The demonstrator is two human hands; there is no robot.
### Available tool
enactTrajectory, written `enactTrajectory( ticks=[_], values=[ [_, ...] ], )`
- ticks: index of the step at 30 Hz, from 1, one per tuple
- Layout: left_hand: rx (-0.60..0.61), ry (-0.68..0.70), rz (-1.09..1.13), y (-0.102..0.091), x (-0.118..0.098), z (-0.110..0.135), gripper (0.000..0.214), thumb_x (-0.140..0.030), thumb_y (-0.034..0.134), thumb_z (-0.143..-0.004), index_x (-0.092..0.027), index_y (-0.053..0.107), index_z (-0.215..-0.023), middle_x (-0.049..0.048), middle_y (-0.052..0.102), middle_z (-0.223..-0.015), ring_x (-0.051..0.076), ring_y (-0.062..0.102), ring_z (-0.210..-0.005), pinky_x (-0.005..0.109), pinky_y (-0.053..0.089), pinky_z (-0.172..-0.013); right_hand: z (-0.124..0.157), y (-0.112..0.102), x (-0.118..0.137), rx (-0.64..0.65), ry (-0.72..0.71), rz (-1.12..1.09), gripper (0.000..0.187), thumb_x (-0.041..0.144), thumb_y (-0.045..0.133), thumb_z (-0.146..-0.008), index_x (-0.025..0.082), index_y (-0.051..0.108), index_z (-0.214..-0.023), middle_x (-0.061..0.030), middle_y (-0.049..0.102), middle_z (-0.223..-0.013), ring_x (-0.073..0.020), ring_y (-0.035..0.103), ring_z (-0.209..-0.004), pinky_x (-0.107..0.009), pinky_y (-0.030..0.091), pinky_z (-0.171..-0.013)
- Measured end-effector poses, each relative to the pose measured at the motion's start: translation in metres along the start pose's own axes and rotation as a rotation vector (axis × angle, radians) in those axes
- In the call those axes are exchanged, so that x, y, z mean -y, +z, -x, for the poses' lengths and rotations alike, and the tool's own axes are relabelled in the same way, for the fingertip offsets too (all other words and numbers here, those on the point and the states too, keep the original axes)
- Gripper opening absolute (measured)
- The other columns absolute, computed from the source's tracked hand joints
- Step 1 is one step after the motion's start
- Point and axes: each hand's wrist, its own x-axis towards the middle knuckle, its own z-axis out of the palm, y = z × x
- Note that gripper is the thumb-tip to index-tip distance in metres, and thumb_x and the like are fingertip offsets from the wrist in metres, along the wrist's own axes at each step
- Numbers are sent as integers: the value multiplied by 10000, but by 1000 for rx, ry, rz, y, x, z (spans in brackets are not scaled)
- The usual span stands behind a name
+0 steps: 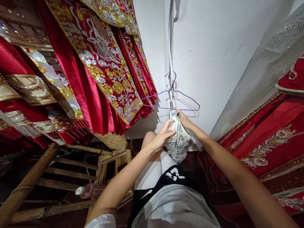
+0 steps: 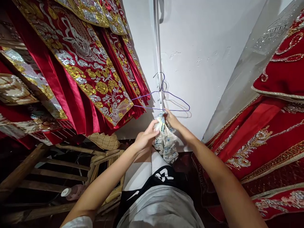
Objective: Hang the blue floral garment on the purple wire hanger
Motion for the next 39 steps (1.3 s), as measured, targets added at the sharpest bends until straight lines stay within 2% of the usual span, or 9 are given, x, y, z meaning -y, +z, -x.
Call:
enactTrajectory(
  ticks=[3, 5, 10, 13, 15, 19, 25, 33, 39],
  values=[
    [-20, -1, -20, 8, -2, -15, 462, -403, 805, -788, -252, 564, -1152, 0, 683, -929, 186, 677, -811, 307, 515, -813, -1, 6, -15, -21, 6, -22, 486, 584, 570, -855, 235, 658, -1181, -93, 717, -1191, -273, 612, -1190, -425, 462, -1056],
    [-33, -19, -137, -2, -9, -24, 433, -447, 809, -766, -217, 590, -1061, -3, 660, -860, 173, 648, -744, 289, 504, -752, -5, -2, -19, -86, 7, 70, 449, 584, 494, -895, 218, 666, -1090, -101, 715, -1158, -266, 625, -1125, -402, 473, -1007],
    [30, 25, -824, -55, -25, -27, 274, -465, 679, -846, -194, 647, -827, 15, 642, -772, 178, 561, -692, 276, 439, -690, -4, -39, -20, 2, -13, 331, 316, 449, 420, -917, 218, 609, -811, -43, 690, -843, -216, 598, -820, -296, 454, -758],
    [24, -80, -1269, -86, -30, -23, 203, -340, 707, -784, -217, 621, -647, 12, 624, -650, 203, 552, -639, 300, 428, -697, 5, -64, -14, -44, -20, 409, 188, 371, 504, -843, 230, 572, -739, 1, 575, -648, -195, 503, -674, -274, 347, -647],
    [-50, -138, -1388, -101, -32, -22, 209, -269, 723, -729, -225, 593, -571, 15, 607, -594, 239, 586, -661, 334, 446, -763, 10, -80, -7, -74, -37, 536, 166, 364, 528, -817, 237, 569, -718, 9, 517, -591, -194, 454, -623, -279, 284, -611],
    [-272, -91, -1482, -113, -41, -30, 207, -215, 692, -744, -227, 570, -578, 72, 632, -645, 345, 634, -908, 455, 427, -968, 12, -103, 9, -60, -71, 742, 205, 401, 520, -827, 244, 581, -711, -5, 493, -558, -201, 425, -582, -293, 245, -592],
    [-497, 117, -1505, -110, -60, -56, 159, -99, 528, -843, -199, 649, -870, 183, 681, -1228, 351, 576, -1112, 470, 409, -1031, 7, -114, 26, -33, -69, 698, 223, 394, 515, -829, 237, 488, -674, 4, 473, -557, -181, 406, -566, -291, 271, -577],
    [-583, 293, -1527, -117, -80, -53, 237, -44, 447, -842, -209, 615, -816, 138, 695, -972, 294, 608, -917, 392, 451, -917, 10, -101, 25, -53, -52, 675, 263, 417, 515, -833, 246, 444, -646, 17, 402, -540, -184, 382, -583, -295, 283, -593],
    [-638, 384, -1551, -99, -99, -57, 373, -108, 386, -890, -193, 715, -1044, 123, 729, -1154, 302, 598, -1071, 404, 444, -991, 11, -92, 26, -76, -20, 584, 272, 420, 518, -829, 234, 450, -642, 32, 388, -550, -162, 359, -575, -288, 275, -582]
  ],
)
